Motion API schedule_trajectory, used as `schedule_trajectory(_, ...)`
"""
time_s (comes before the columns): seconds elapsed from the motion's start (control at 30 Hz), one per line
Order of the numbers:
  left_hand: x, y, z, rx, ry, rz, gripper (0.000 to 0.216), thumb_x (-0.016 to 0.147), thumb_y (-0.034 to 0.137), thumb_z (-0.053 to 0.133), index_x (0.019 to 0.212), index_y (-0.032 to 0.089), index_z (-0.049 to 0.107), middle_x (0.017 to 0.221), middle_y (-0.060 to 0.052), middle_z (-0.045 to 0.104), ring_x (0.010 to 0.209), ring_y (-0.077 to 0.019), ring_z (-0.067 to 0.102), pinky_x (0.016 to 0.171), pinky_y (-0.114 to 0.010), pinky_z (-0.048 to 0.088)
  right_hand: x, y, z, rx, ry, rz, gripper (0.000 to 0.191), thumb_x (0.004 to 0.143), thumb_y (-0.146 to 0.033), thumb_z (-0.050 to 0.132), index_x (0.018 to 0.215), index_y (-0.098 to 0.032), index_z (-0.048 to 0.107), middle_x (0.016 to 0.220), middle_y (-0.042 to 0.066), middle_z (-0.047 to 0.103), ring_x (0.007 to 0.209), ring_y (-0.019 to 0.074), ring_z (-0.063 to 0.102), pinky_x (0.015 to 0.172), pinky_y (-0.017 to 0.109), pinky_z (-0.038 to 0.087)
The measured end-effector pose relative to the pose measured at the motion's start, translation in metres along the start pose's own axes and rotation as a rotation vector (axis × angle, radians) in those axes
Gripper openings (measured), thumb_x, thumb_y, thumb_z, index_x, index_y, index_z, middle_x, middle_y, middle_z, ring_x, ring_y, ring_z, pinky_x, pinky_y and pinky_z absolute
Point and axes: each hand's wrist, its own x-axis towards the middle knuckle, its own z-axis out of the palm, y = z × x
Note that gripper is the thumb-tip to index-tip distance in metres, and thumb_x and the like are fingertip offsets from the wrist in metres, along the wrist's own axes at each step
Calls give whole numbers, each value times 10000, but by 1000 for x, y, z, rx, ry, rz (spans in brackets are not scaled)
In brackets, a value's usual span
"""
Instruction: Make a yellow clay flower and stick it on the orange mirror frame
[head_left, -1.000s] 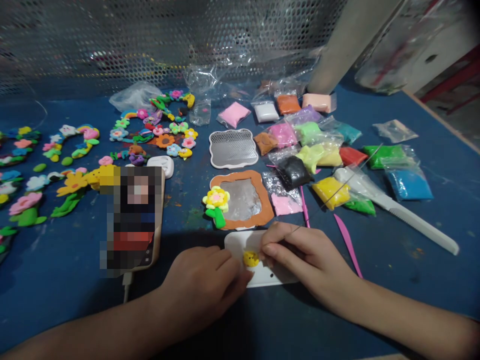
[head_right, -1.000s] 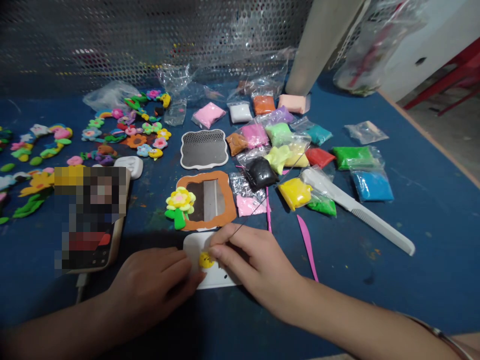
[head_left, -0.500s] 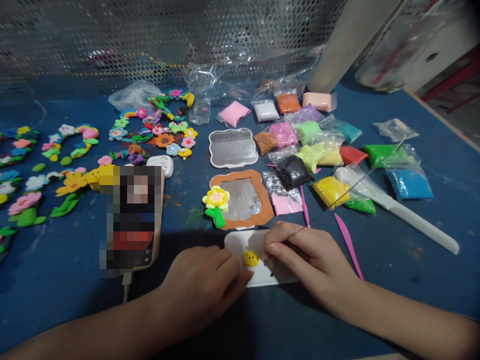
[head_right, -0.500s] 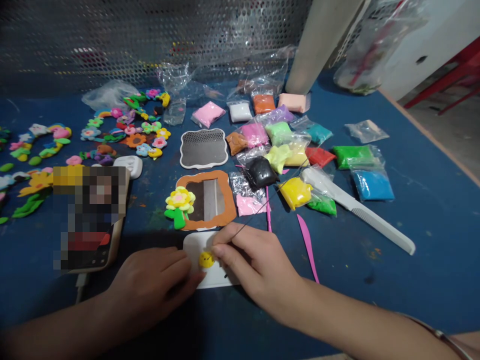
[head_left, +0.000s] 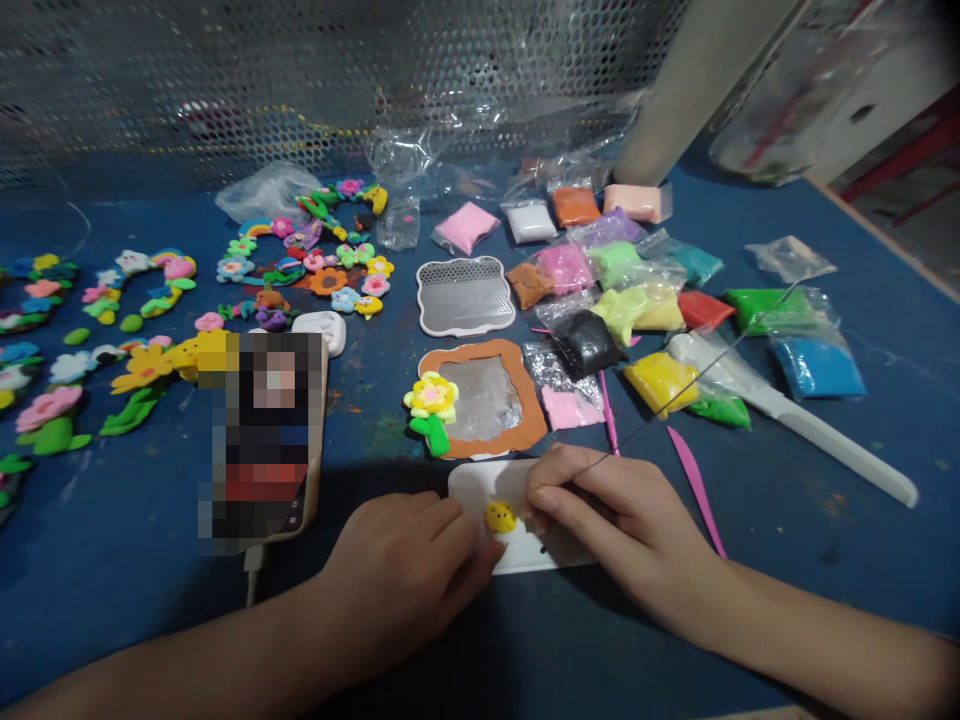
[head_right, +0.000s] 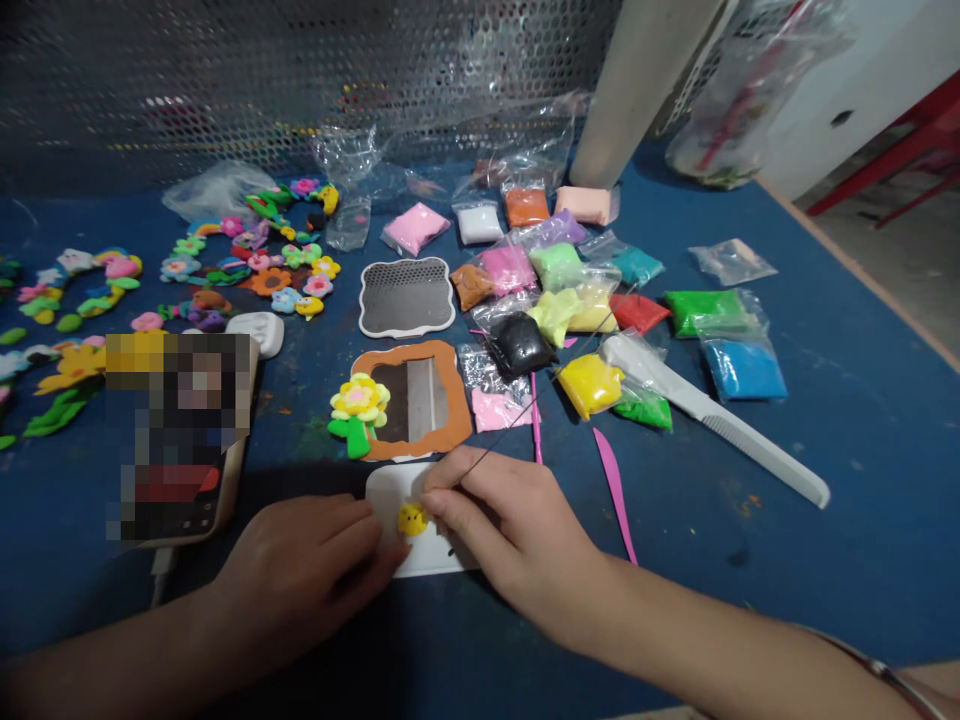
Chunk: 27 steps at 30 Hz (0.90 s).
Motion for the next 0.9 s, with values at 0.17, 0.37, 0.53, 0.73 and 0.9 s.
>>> schedule_trajectory(0.17,0,0,0,-7,2,-1,279,882,244,481,607,197,470,517,37,489,442,-127,414,442,-288,245,0,0,0,3,-20,7,169,907,-164,466,775,-195,568,730,-25,597,648,73,546,596,179,428)
schedule_trajectory(0.37,1,0,-1,-6,-18,-6,280,887,246,472,611,198,474,523,37,491,446,-128,423,442,-289,248,0,0,0,-10,-19,10,158,907,-171,468,789,-199,569,730,-32,591,648,66,539,598,170,421)
schedule_trajectory(0.53,1,1,-1,-12,-23,-2,279,888,242,477,613,198,473,522,40,488,449,-126,426,448,-289,255,1,1,0,-5,-27,11,161,912,-175,460,793,-202,564,734,-36,587,650,62,535,600,166,416)
schedule_trajectory(0.73,0,1,-2,2,-33,-8,279,882,237,481,605,199,476,520,38,492,447,-128,423,450,-291,250,1,1,0,4,-29,16,160,910,-164,463,790,-205,561,735,-42,584,660,59,534,613,161,416)
schedule_trajectory(0.9,0,1,-3,1,-26,-7,275,882,231,477,609,198,485,520,39,497,449,-127,429,454,-289,256,0,0,0,3,-23,20,167,910,-166,464,782,-206,563,733,-41,585,654,61,535,602,166,418)
